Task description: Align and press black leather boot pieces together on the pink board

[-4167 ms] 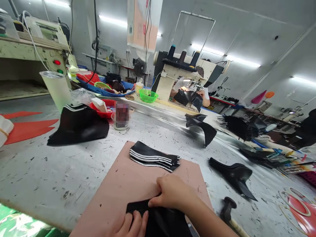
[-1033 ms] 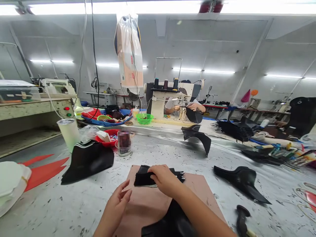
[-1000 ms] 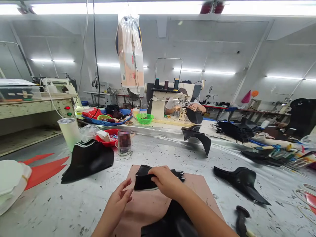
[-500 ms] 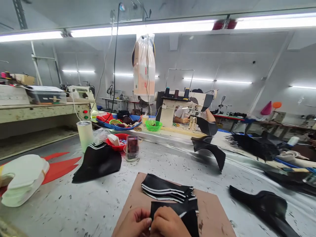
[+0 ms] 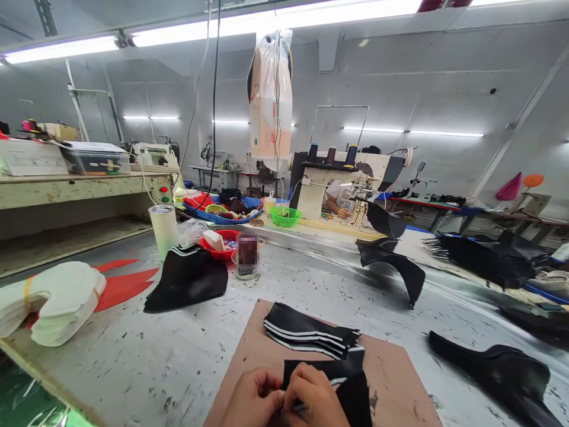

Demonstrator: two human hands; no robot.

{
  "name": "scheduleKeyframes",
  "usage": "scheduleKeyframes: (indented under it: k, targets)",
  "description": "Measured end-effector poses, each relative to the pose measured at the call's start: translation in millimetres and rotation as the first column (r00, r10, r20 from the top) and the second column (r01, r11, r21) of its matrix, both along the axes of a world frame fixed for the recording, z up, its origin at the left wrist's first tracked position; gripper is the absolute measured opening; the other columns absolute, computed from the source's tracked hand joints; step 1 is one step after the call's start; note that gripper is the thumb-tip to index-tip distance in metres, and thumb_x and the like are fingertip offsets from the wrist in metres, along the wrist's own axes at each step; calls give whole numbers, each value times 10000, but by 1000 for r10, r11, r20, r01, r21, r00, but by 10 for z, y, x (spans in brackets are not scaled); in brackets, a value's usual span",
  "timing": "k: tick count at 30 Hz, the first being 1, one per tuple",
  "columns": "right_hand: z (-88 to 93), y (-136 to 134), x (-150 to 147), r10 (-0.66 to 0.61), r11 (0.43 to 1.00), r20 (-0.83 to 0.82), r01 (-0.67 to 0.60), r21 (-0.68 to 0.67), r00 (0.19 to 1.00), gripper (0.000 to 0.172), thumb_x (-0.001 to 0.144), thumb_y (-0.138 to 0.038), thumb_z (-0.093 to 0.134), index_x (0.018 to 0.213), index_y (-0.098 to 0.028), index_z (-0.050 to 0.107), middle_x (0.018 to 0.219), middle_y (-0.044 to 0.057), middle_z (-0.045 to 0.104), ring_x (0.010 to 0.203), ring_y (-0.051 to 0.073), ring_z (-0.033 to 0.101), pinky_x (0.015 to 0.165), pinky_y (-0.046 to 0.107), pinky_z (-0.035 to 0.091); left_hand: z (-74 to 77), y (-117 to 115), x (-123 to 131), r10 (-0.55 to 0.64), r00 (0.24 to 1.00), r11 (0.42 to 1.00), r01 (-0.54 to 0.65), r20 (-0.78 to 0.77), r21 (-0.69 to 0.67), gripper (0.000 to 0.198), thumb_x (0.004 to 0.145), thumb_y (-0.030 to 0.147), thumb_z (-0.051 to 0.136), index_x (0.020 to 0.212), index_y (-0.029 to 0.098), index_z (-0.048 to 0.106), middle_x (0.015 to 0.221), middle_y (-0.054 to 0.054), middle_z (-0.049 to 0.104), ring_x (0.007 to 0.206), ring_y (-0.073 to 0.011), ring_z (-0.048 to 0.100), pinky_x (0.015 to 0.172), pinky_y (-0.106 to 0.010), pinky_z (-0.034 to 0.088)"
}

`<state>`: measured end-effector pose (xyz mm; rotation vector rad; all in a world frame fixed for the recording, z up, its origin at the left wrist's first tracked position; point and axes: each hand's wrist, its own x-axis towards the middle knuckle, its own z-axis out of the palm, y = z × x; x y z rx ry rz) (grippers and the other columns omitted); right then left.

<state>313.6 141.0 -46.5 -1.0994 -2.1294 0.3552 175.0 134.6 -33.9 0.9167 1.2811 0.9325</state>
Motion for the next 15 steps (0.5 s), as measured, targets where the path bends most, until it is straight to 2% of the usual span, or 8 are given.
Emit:
scheduleKeyframes:
  k: [4, 7, 8, 10, 11, 12, 14, 15]
  targets:
    - [73, -27, 50, 67, 996, -6, -66, 52, 998, 222, 613, -13, 602, 638, -226, 544, 746, -26, 621, 685, 145, 598, 622, 243, 430, -18, 7, -18, -3, 988, 1000, 7, -156, 26, 124, 572, 287, 611, 626, 192, 554, 567, 44, 528, 595, -164, 536, 555, -280, 396]
    - [144, -65, 193, 162, 974, -134, -180, -136, 978, 138, 750, -122, 566, 700, -236, 505, 807, -4, 679, 761, 172, 641, 694, 284, 485, 27, 4, -45, -10, 953, 997, 32, -302, 66, 28, 567, 199, 549, 589, 185, 557, 564, 35, 534, 609, -170, 528, 560, -276, 360]
    - [180, -74, 280, 142, 958, -210, -188, -215, 967, 110, 808, -192, 535, 718, -239, 492, 794, 4, 686, 762, 177, 651, 716, 304, 499, 51, 5, -56, -13, 937, 996, 45, -348, 82, 16, 562, 182, 540, 572, 187, 552, 560, 34, 535, 612, -173, 525, 563, -277, 347]
    - [284, -85, 527, -33, 946, -377, -93, -311, 926, 179, 874, -359, 481, 737, -244, 481, 712, 13, 662, 725, 195, 654, 717, 349, 517, 100, 9, -74, -16, 907, 992, 69, -421, 110, 30, 568, 170, 532, 554, 197, 531, 551, 39, 529, 608, -174, 516, 568, -276, 331]
    - [350, -91, 689, -168, 942, -467, 2, -334, 868, 219, 875, -438, 477, 766, -248, 491, 660, 2, 630, 694, 201, 646, 708, 375, 523, 122, 12, -81, -15, 895, 989, 78, -445, 122, 44, 578, 169, 528, 552, 202, 515, 551, 42, 526, 609, -173, 515, 571, -274, 327]
    - [421, -104, 874, -299, 928, -554, 102, -357, 777, 249, 852, -502, 500, 815, -256, 508, 627, -14, 595, 675, 203, 635, 706, 402, 527, 140, 16, -87, -15, 887, 988, 85, -462, 131, 59, 586, 168, 523, 549, 207, 498, 552, 44, 521, 609, -172, 513, 572, -273, 326]
    - [544, -171, 1290, -504, 863, -684, 273, -425, 528, 313, 776, -555, 591, 940, -297, 524, 611, -46, 542, 631, 184, 603, 715, 440, 526, 162, 26, -96, -30, 882, 986, 104, -471, 133, 77, 599, 170, 515, 554, 213, 470, 551, 47, 515, 603, -168, 519, 570, -268, 337]
    - [582, -237, 1504, -564, 824, -716, 330, -460, 411, 338, 747, -561, 618, 978, -332, 526, 602, -58, 517, 580, 160, 575, 714, 446, 520, 167, 30, -100, -46, 885, 986, 116, -463, 123, 76, 609, 176, 509, 564, 215, 462, 548, 51, 512, 590, -165, 526, 563, -265, 349]
